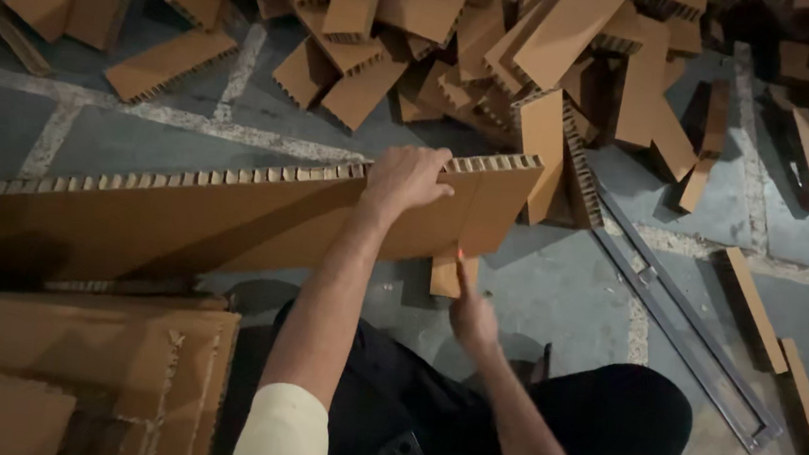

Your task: The person sits on a tiled floor and uses a red utility knife to cut a large corrugated cardboard sheet into smaller rectangular strips. They repeatedly score the cardboard, snap off the cut sections, and toss them onto a growing pile. A metal square tool is visible nearby but not used during the cutting.

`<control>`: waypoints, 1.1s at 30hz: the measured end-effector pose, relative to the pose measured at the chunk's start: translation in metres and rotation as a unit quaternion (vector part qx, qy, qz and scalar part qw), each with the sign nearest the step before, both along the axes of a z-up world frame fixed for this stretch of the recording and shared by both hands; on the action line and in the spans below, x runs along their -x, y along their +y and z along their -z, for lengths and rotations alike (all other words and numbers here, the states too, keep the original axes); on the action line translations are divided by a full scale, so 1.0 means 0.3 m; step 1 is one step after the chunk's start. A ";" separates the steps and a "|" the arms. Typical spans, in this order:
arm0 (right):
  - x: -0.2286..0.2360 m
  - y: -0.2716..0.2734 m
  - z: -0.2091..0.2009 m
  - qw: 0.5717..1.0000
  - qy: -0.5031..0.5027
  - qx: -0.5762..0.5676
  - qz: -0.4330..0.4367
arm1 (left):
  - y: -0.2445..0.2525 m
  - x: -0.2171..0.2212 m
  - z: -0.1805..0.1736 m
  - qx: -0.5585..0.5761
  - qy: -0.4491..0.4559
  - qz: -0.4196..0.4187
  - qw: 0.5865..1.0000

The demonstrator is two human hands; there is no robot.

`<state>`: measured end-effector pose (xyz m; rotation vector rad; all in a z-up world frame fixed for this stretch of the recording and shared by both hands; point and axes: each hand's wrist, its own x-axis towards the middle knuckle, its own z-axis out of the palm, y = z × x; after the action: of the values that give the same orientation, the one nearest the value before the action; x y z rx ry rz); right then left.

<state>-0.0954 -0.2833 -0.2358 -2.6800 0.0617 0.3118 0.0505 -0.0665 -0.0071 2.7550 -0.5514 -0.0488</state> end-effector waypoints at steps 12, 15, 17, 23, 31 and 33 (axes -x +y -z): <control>0.045 -0.054 0.091 0.998 0.034 -0.039 -0.045 | -0.007 0.052 0.022 0.003 -0.023 -0.001 1.000; 0.006 -0.114 -0.007 0.970 0.147 -0.192 0.008 | -0.003 0.071 0.014 -0.014 0.011 0.008 1.000; -0.041 -0.167 -0.073 0.940 0.164 -0.293 0.066 | 0.002 0.088 0.022 -0.010 -0.007 0.016 1.000; 0.031 -0.321 -0.201 0.891 -0.029 -0.374 0.255 | 0.185 0.092 0.077 -0.047 0.052 -0.008 0.997; 0.126 -0.145 -0.348 0.913 -0.253 -0.303 0.100 | 0.039 0.109 0.003 0.031 0.097 -0.012 0.995; 0.106 -0.087 -0.395 0.939 -0.254 -0.225 0.058 | -0.016 0.130 -0.018 0.015 0.049 -0.014 0.999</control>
<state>-0.1271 -0.3094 -0.1171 -2.2088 -0.0088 -0.3688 0.0114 -0.0714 -0.0016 2.7132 -0.4836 -0.1679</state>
